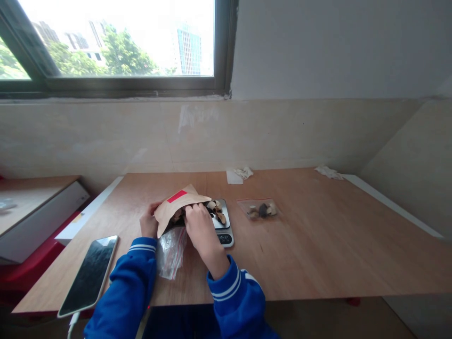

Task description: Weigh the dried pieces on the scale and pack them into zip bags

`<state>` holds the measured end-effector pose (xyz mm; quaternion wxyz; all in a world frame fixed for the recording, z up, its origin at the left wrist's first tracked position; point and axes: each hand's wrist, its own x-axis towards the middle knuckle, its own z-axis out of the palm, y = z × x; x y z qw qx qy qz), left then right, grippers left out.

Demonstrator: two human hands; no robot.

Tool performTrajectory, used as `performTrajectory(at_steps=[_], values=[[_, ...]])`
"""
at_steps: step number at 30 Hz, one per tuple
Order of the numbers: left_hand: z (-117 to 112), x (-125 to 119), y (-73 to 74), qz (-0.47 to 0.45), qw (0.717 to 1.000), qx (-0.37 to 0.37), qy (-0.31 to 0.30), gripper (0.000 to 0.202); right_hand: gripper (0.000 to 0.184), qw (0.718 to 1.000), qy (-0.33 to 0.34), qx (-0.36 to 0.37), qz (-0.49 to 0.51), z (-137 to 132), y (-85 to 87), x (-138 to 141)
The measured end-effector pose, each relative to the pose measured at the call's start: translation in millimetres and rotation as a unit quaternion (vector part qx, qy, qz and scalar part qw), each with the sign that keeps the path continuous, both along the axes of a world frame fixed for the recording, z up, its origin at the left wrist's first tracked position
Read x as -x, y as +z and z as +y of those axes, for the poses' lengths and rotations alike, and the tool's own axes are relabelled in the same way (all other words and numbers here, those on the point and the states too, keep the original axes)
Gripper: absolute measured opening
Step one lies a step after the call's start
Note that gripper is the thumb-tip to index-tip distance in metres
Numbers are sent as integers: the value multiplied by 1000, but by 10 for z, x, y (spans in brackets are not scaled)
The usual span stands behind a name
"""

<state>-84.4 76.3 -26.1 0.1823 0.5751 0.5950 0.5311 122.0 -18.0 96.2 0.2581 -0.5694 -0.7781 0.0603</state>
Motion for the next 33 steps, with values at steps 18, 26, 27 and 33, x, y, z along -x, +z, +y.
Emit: performTrajectory(at_steps=[18,26,27,33], values=[[-36,-20,40,-5,1000,3,2,30,26,999,43,-22,19,-125,-86,50],[9,-6,-26,-3,1000,11,24,26,54,997,58,-15,51,49,-249,83],[21,-2,-39,-5,1000,8,25,26,54,996,62,-23,58,59,-249,84],[53,16,-90,-26,999,-3,18,25,37,1000,-8,-12,28,-7,-175,50]])
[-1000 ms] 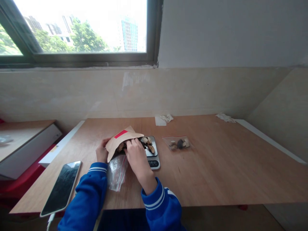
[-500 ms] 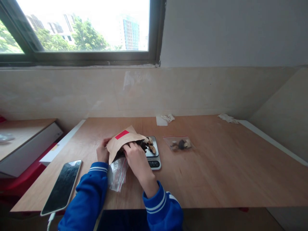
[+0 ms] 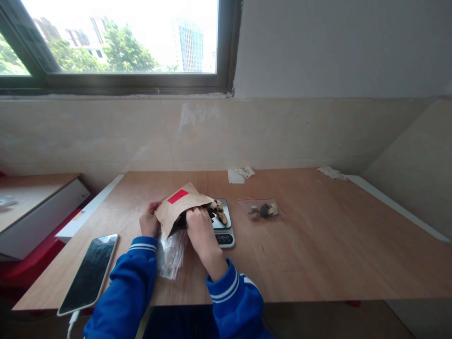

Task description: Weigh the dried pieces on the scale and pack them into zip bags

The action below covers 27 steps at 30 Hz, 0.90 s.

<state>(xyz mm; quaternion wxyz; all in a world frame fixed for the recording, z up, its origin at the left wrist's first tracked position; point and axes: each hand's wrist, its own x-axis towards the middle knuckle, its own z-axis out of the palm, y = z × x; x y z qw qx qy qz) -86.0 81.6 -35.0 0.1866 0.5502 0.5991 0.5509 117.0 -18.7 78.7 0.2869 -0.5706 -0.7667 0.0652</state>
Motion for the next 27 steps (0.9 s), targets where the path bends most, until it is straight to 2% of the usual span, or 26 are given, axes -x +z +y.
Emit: performTrajectory(at_steps=[6,9,13,17,22,27], values=[[-1,19,-7,11,1000,13,8,28,29,983,4,-77,165,-142,132,-89],[-4,31,7,19,999,24,15,31,27,952,-17,-107,287,-212,163,-148],[-10,36,47,35,998,46,26,33,28,905,-59,-98,409,-240,117,-251],[-7,26,101,38,996,68,45,36,30,879,-80,-71,465,-188,-53,-398],[-2,17,141,49,992,86,75,40,35,846,-124,-29,517,-134,-378,-690],[-12,1,145,62,992,87,69,39,40,807,-174,-15,564,-128,-686,-995]])
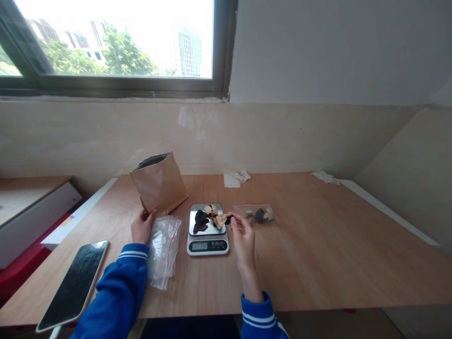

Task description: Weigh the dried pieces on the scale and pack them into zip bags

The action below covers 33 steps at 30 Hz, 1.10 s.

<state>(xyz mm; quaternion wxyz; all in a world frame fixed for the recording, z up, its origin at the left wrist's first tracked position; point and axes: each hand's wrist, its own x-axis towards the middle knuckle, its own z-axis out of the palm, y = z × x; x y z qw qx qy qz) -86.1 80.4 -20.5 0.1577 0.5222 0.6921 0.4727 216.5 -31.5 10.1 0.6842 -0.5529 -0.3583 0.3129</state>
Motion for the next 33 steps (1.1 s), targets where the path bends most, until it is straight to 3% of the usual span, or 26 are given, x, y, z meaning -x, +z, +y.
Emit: performTrajectory(at_steps=[5,12,16,24,33], values=[[-2,-5,-13,12,1000,-9,-22,42,43,997,-73,40,1,159,-262,-214],[8,12,-30,33,999,17,-39,50,35,992,-40,37,-110,741,-411,-285],[17,9,-34,29,999,18,-39,51,31,986,-4,32,-163,891,-432,-169],[22,9,-46,17,999,2,-51,51,28,965,20,4,-260,720,-369,-166],[18,9,-62,33,998,-3,-46,52,36,968,2,19,-250,163,-657,-295]])
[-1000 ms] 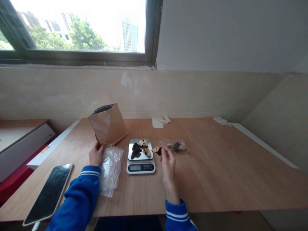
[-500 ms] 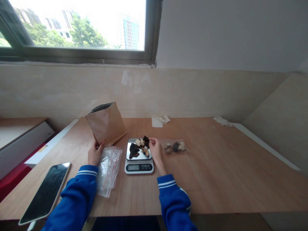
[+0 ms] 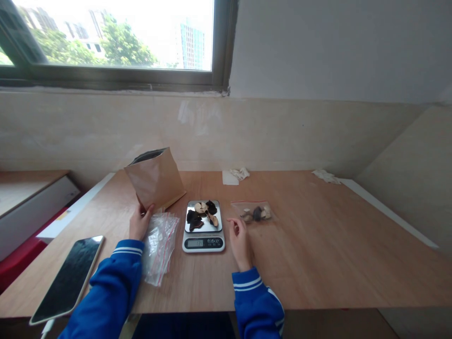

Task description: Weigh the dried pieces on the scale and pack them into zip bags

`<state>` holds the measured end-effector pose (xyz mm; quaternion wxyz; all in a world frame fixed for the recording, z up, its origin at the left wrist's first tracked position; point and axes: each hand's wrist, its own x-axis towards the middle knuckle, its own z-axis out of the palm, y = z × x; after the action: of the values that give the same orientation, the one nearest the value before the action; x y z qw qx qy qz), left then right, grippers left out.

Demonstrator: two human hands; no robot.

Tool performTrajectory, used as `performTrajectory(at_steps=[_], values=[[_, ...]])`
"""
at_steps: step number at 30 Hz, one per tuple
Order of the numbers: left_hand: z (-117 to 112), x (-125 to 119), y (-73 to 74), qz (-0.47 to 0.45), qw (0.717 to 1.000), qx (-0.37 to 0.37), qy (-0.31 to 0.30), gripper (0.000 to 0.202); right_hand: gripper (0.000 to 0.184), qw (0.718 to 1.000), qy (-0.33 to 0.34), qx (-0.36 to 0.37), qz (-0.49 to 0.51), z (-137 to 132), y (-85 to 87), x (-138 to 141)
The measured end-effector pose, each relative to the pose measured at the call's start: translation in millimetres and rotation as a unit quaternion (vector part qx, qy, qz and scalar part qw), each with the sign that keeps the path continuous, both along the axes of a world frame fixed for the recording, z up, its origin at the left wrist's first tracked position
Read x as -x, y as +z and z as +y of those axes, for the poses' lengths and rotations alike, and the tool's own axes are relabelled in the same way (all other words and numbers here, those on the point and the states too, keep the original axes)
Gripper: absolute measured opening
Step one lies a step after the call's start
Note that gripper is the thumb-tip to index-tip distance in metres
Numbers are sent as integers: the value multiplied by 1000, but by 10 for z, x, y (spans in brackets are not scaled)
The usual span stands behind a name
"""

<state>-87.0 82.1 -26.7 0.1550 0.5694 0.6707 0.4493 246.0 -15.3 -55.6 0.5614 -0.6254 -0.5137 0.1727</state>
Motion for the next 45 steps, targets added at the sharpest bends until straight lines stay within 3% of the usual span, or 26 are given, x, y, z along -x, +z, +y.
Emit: performTrajectory(at_steps=[6,22,28,31,37,45], values=[[19,9,-30,6,1000,1,0,54,34,1000,6,13,-27,-205,57,81],[25,2,-27,-10,1000,-12,-10,53,34,999,-4,12,-30,-233,97,86],[18,-8,-18,-2,1000,-12,-6,52,29,989,-22,-41,-139,-239,217,175],[18,-13,-18,1,1000,-14,1,51,26,973,1,-81,-218,-211,338,323],[38,8,-63,4,1000,-25,-3,48,27,937,52,-52,-340,-111,523,755],[43,16,-85,2,1000,-20,-6,49,18,933,51,-44,-355,-94,519,820]])
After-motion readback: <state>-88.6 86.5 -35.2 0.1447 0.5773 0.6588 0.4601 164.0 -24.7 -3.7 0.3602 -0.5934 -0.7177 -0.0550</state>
